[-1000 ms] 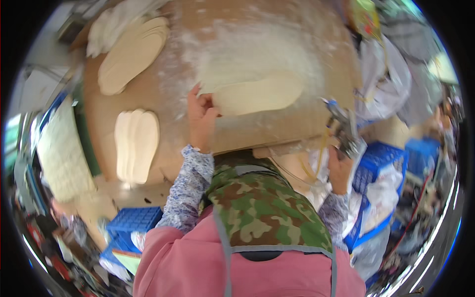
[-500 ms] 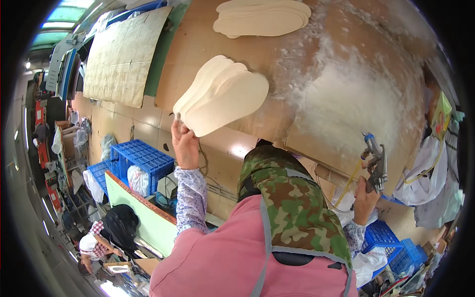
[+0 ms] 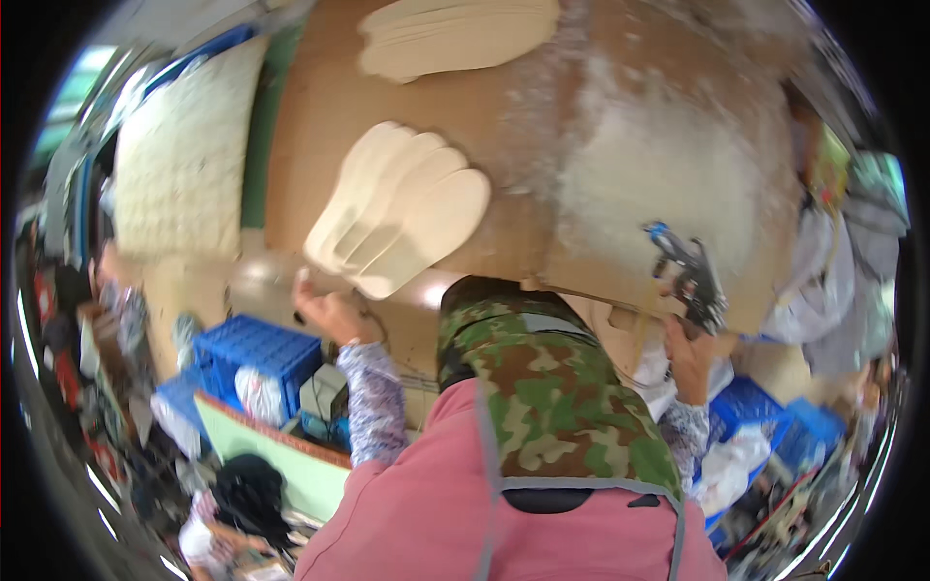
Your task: Applying adhesive or coating to stacked shoe insoles using a specialized spray gun.
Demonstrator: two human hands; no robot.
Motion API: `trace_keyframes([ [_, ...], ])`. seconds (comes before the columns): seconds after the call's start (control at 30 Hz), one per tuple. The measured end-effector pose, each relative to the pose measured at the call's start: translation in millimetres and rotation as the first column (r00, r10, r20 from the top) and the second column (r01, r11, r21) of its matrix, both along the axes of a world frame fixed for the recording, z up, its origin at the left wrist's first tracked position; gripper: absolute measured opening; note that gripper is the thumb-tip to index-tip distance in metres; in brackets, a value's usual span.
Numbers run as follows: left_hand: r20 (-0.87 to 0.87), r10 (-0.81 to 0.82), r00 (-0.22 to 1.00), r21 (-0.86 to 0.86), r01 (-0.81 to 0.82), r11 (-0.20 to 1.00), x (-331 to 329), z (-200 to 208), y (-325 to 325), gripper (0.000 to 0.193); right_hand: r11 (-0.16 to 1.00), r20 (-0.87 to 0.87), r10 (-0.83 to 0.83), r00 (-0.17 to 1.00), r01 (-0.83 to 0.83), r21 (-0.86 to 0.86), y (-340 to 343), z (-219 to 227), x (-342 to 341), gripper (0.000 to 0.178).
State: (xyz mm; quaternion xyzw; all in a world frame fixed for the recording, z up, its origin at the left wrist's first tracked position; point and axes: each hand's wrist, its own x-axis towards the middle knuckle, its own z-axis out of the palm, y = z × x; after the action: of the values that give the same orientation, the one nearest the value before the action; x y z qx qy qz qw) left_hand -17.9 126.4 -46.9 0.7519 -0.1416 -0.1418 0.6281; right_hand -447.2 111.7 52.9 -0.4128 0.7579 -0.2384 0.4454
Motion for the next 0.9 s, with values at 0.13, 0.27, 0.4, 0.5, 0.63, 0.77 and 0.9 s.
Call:
trace_keyframes([
  [0.13, 0.024, -0.52, 0.854, -0.103, 0.519, 0.848, -24.8, 40.6, -47.6, 0.026, 1.0, 0.235, 0.019, 0.972, -0.021, 0.006, -4.9, 10.3, 15.3, 0.019],
  [0.27, -0.042, -0.901, 0.431, -0.117, 0.894, 0.433, -114.4, 74.3, -100.2, 0.018, 0.993, 0.339, 0.051, 0.939, -0.01, -0.121, 2.6, 18.6, 13.9, 0.033],
  [0.4, 0.232, -0.97, 0.076, -0.052, 0.996, 0.066, -187.1, 78.6, -123.9, 0.02, 0.915, 0.018, 0.31, 0.951, -0.293, -0.278, 12.8, 31.5, 4.5, 0.042],
  [0.5, 0.349, -0.932, -0.099, -0.023, 0.993, -0.114, -221.4, 75.9, -125.8, 0.021, 0.86, -0.102, 0.346, 0.933, -0.358, -0.364, 25.9, 38.9, -0.7, 0.048],
  [0.63, -0.159, -0.932, -0.327, -0.231, 0.93, -0.287, -243.2, 71.9, -124.4, 0.011, 0.853, -0.148, 0.304, 0.941, -0.338, -0.397, 33.8, 52.1, -4.0, 0.037],
  [0.77, -0.023, -0.951, -0.309, -0.12, 0.945, -0.304, -258.9, 65.3, -123.6, 0.021, 0.878, -0.059, 0.303, 0.951, -0.303, -0.37, 46.7, 41.3, -25.3, 0.036],
  [0.9, -0.184, -0.981, 0.062, -0.283, 0.952, 0.113, -233.4, 32.3, -126.0, 0.026, 0.985, -0.026, 0.169, 0.985, -0.17, -0.028, 63.4, 42.4, -42.3, 0.027],
])
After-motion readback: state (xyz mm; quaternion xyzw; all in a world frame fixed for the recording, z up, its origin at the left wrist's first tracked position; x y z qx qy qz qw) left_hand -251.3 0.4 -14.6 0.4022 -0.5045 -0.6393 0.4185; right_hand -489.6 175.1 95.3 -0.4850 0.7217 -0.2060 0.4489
